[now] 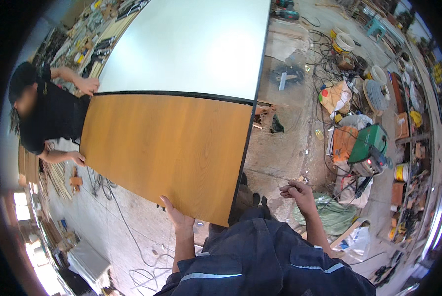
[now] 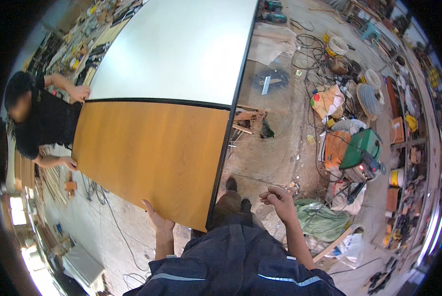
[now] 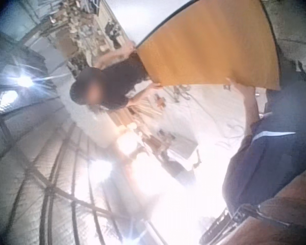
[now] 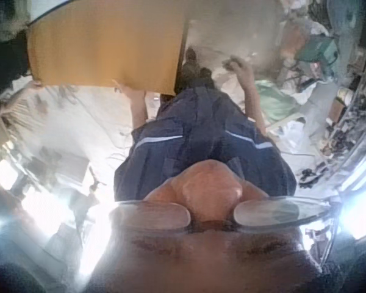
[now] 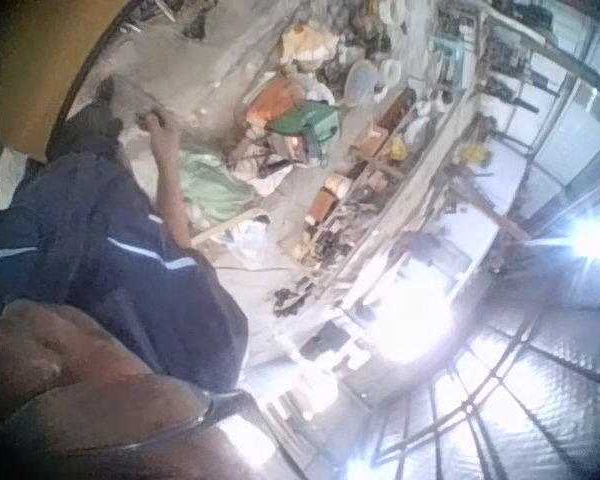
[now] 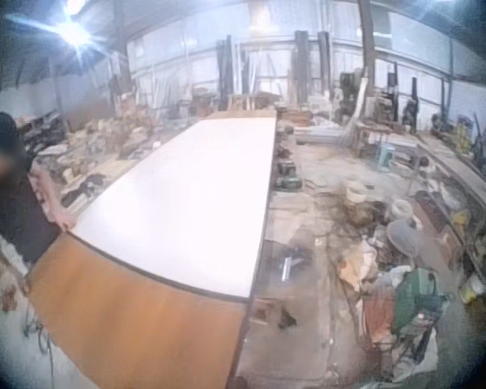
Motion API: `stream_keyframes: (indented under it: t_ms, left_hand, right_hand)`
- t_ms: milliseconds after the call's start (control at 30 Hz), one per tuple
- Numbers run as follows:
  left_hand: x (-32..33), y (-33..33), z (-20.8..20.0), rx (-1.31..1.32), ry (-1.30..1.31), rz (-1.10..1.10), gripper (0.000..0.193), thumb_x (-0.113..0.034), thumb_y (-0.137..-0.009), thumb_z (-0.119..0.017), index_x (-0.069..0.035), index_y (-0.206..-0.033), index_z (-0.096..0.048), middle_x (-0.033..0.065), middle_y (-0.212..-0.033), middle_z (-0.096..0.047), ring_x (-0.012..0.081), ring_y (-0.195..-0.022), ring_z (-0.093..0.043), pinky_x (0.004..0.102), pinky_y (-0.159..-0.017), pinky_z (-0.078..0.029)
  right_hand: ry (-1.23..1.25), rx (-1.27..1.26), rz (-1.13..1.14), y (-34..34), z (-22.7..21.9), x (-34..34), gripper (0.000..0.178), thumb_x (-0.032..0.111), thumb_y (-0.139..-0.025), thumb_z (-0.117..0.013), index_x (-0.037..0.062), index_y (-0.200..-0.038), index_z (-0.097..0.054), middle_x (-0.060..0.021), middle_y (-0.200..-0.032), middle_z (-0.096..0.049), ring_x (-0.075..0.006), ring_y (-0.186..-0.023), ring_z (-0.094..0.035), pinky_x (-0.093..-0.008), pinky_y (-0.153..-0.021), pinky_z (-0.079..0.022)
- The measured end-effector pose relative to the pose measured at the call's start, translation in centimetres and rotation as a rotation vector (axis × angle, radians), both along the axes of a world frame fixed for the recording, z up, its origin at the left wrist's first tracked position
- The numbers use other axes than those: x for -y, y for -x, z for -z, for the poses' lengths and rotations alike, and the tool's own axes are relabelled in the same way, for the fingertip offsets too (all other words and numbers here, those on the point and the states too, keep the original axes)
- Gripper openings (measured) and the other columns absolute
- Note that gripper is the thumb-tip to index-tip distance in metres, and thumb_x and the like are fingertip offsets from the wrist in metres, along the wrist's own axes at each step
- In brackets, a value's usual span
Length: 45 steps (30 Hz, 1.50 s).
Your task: The person drills a hole in a white panel using a cordless drill, then marks the panel with a pencil and square. They use a nail gun to attach a black trim strip to the panel's edge and later help position a wooden panel onto the assembly.
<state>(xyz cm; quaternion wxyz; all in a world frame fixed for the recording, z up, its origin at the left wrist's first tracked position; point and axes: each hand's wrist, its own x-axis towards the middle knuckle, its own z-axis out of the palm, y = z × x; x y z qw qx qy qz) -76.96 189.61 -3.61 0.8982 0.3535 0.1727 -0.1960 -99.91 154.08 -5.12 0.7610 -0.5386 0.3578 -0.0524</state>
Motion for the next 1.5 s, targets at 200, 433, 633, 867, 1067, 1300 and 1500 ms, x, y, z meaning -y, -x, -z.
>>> stream_keyframes:
  t_ms: [200, 433, 633, 867, 1067, 1300, 1500]
  left_hand:
    - [1.0, -0.2, -1.1, -0.054, -0.130, -0.036, 0.081, -0.066, -0.101, -0.047, -0.008, -0.156, -0.036, 0.0130, -0.155, -0.046, 0.0321, -0.139, -0.047, 0.0499, -0.112, -0.044]
    - [1.4, -0.6, -1.0, -0.212, -0.374, -0.266, 0.075, -0.064, -0.105, -0.041, -0.010, -0.156, -0.035, 0.0113, -0.154, -0.047, 0.0310, -0.138, -0.049, 0.0480, -0.110, -0.047]
    - [1.8, 0.3, -1.9, -0.300, -0.680, -0.492, 0.069, -0.062, -0.107, -0.036, -0.008, -0.151, -0.041, 0.0112, -0.144, -0.053, 0.0283, -0.129, -0.055, 0.0427, -0.103, -0.052]
    - [3.0, -0.2, -2.8, -0.517, -0.748, -0.449, 0.067, -0.058, -0.110, -0.027, -0.009, -0.155, -0.040, 0.0111, -0.153, -0.049, 0.0319, -0.136, -0.051, 0.0474, -0.111, -0.046]
    - [4.2, -1.1, -2.8, -0.549, -0.890, -0.445, 0.067, -0.059, -0.109, -0.027, -0.012, -0.154, -0.041, 0.0101, -0.151, -0.051, 0.0309, -0.136, -0.051, 0.0482, -0.113, -0.044]
    - [0.9, 1.0, -1.3, -0.532, -0.874, -0.458, 0.071, -0.062, -0.108, -0.031, -0.009, -0.155, -0.037, 0.0149, -0.152, -0.048, 0.0358, -0.135, -0.051, 0.0528, -0.112, -0.044]
    - [3.6, -0.7, -2.2, -0.547, -0.896, -0.476, 0.068, -0.060, -0.109, -0.031, -0.011, -0.155, -0.040, 0.0115, -0.152, -0.049, 0.0318, -0.137, -0.050, 0.0477, -0.113, -0.044]
  right_hand:
    - [-0.024, -0.072, -0.104, -6.5, 0.9, 4.4, 0.039, 0.009, -0.101, -0.055, -0.0139, -0.133, -0.053, -0.0232, -0.110, -0.073, -0.0272, -0.094, -0.073, -0.0368, -0.085, -0.059]
    - [-0.179, -0.086, -0.152, -16.1, 1.8, 8.1, 0.036, 0.014, -0.105, -0.051, -0.0111, -0.130, -0.055, -0.0230, -0.108, -0.072, -0.0267, -0.093, -0.072, -0.0381, -0.084, -0.059]
    - [-0.428, 0.057, -0.239, -23.0, 6.4, 12.7, 0.039, 0.026, -0.107, -0.052, -0.0075, -0.127, -0.057, -0.0218, -0.108, -0.071, -0.0282, -0.094, -0.070, -0.0390, -0.085, -0.057]
    - [-0.785, 0.102, -0.312, -28.4, 9.4, 14.1, 0.039, 0.023, -0.108, -0.049, -0.0041, -0.134, -0.058, -0.0155, -0.117, -0.070, -0.0257, -0.100, -0.069, -0.0395, -0.086, -0.057]
    - [-1.239, -0.234, -0.109, -30.2, 17.1, 8.6, 0.037, 0.034, -0.106, -0.056, 0.0077, -0.132, -0.061, -0.0040, -0.121, -0.070, -0.0185, -0.107, -0.067, -0.0361, -0.087, -0.058]
    - [-1.351, -0.089, -0.243, -30.7, 17.1, 7.5, 0.040, 0.034, -0.106, -0.056, 0.0084, -0.136, -0.059, -0.0044, -0.125, -0.068, -0.0187, -0.110, -0.067, -0.0369, -0.088, -0.058]
    - [-1.332, -0.019, -0.302, -30.6, 15.8, 8.0, 0.043, 0.035, -0.106, -0.056, 0.0090, -0.140, -0.056, -0.0049, -0.128, -0.067, -0.0188, -0.113, -0.066, -0.0375, -0.090, -0.058]
